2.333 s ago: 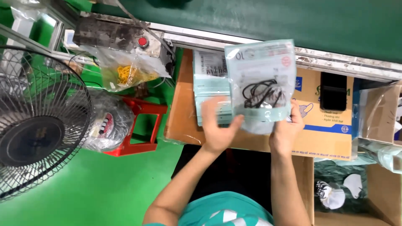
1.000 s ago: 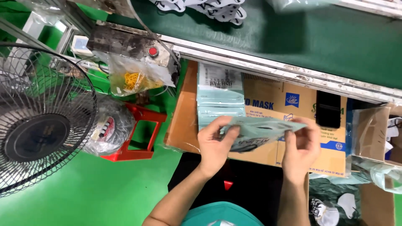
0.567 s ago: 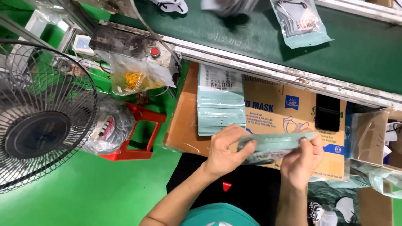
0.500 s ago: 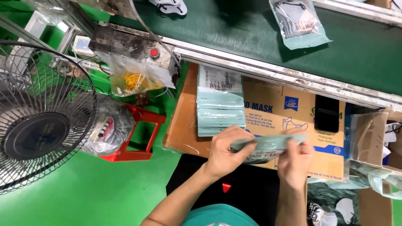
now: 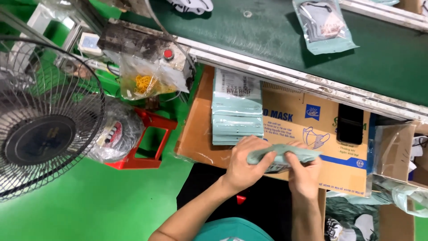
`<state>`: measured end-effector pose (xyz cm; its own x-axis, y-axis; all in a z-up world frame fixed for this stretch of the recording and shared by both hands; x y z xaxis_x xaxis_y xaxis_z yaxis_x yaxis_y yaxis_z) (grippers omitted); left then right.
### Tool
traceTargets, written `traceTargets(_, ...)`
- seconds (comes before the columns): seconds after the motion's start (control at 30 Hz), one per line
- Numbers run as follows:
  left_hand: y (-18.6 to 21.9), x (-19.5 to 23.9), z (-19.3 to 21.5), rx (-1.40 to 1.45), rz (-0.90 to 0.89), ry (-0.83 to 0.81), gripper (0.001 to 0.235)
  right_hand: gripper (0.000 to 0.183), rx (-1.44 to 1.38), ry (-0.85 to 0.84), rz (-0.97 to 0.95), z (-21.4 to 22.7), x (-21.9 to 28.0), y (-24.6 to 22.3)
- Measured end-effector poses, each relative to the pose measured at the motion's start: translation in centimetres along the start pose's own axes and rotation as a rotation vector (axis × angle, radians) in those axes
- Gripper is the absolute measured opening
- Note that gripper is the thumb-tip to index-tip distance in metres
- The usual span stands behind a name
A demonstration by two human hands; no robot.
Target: Packing face masks into individual plastic sleeves and organizing them at a conveyor station.
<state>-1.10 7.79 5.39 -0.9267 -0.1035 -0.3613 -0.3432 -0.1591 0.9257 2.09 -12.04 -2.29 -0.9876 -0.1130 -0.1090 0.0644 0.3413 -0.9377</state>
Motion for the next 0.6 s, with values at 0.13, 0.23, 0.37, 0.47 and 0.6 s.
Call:
traceTargets(0.13, 0.5, -1.2, 1.9, -0.08, -0.036, 0.037, 0.051, 0.025, 0.472, 0.468, 0.457, 1.7, -2.7, -8.9)
traceTargets(0.23, -5.0, -0.5, 4.8, -0.129, 0.121, 0.137, 0.051, 0.014, 0.844, 0.653, 0.368, 9.5, -7.5, -11.5)
traceTargets(0.37, -11.9, -1.8, 8.7, -0.191, 0.168, 0.258, 0.048, 0.015, 0.947, 0.561, 0.302, 5.5, -10.9, -12.0)
traceTargets(0.47, -17.9, -2.8, 10.3, -0.178, 0.257, 0.334, 0.045, 0.008, 1.161, 0.087, 0.588, 0.1, -10.8, -5.2)
traceTargets(0.6, -22.2, -4.3, 10.2, -0.114, 0.313, 0.31, 0.045, 0.026, 0.922, -0.089, 0.173, -2.5, -11.1, 6.6)
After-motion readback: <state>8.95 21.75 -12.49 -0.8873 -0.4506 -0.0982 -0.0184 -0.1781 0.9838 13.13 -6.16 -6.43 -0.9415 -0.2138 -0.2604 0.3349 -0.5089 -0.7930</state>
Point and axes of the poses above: each hand's wrist, its own x-axis away from the middle knuckle, its own z-axis out of the back of the hand, y = z × x, the point moved 7 cm from there along -x, towards the middle knuckle, and after that the axes turned 1 degree about x, right-handed, at the moved point
